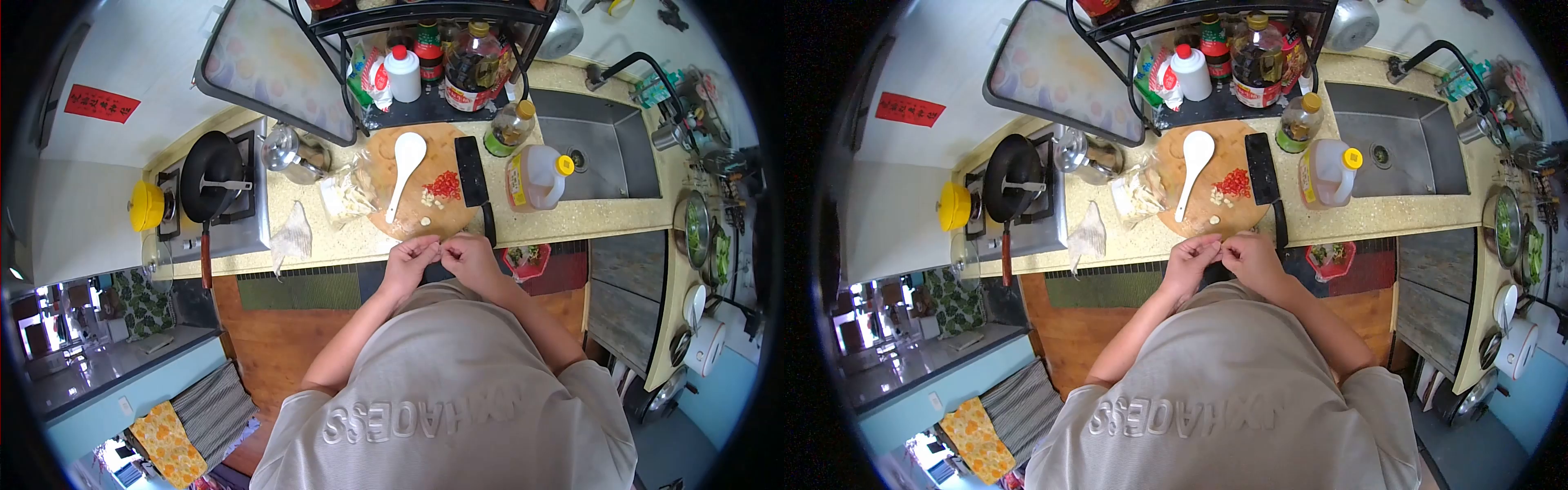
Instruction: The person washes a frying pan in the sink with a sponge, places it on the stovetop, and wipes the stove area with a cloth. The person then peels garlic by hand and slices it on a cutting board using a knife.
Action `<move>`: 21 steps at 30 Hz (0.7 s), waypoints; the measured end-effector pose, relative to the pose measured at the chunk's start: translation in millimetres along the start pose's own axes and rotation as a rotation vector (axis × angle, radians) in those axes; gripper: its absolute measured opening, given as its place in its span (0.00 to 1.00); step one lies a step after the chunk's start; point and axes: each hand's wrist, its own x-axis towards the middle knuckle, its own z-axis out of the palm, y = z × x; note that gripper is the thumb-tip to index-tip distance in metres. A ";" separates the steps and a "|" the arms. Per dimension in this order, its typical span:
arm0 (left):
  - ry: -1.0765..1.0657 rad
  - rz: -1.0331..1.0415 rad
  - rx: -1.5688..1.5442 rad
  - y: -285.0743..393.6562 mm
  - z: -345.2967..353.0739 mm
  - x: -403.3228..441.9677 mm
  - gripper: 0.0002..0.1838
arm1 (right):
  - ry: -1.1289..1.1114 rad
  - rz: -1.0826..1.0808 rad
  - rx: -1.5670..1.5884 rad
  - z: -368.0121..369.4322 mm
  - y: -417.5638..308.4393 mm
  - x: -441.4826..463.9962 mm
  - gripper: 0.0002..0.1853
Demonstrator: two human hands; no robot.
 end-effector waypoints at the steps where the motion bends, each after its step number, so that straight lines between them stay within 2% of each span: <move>1: 0.020 -0.097 -0.196 -2.3 1.5 1.1 0.10 | 0.002 0.001 -0.002 -0.7 -0.1 -0.6 0.03; 2: 0.039 -0.194 -0.391 -4.3 2.3 2.1 0.10 | 0.005 0.039 0.007 -1.6 -0.2 -1.3 0.03; 5: 0.061 -0.293 -0.573 -6.5 2.1 3.7 0.11 | -0.007 0.099 0.002 -5.3 -0.3 -3.9 0.04; 9: -0.003 -0.361 -0.630 -20.5 -9.6 10.0 0.10 | -0.013 0.057 -0.009 -7.9 1.1 -8.6 0.04; 13: 0.091 -0.413 -0.697 -17.2 -8.3 12.9 0.09 | 0.004 0.050 0.029 -8.4 3.5 -13.1 0.04; 16: 0.103 -0.401 -0.718 -12.1 -5.5 13.1 0.11 | 0.053 0.153 0.065 -8.2 6.9 -14.6 0.03; 18: 0.082 -0.384 -0.729 -10.0 -4.5 12.8 0.11 | 0.017 0.442 0.451 -10.9 9.0 -15.2 0.04; 21: -0.027 -0.347 -0.747 -4.6 -3.6 10.0 0.13 | -0.022 0.456 0.539 -16.2 19.3 -14.1 0.04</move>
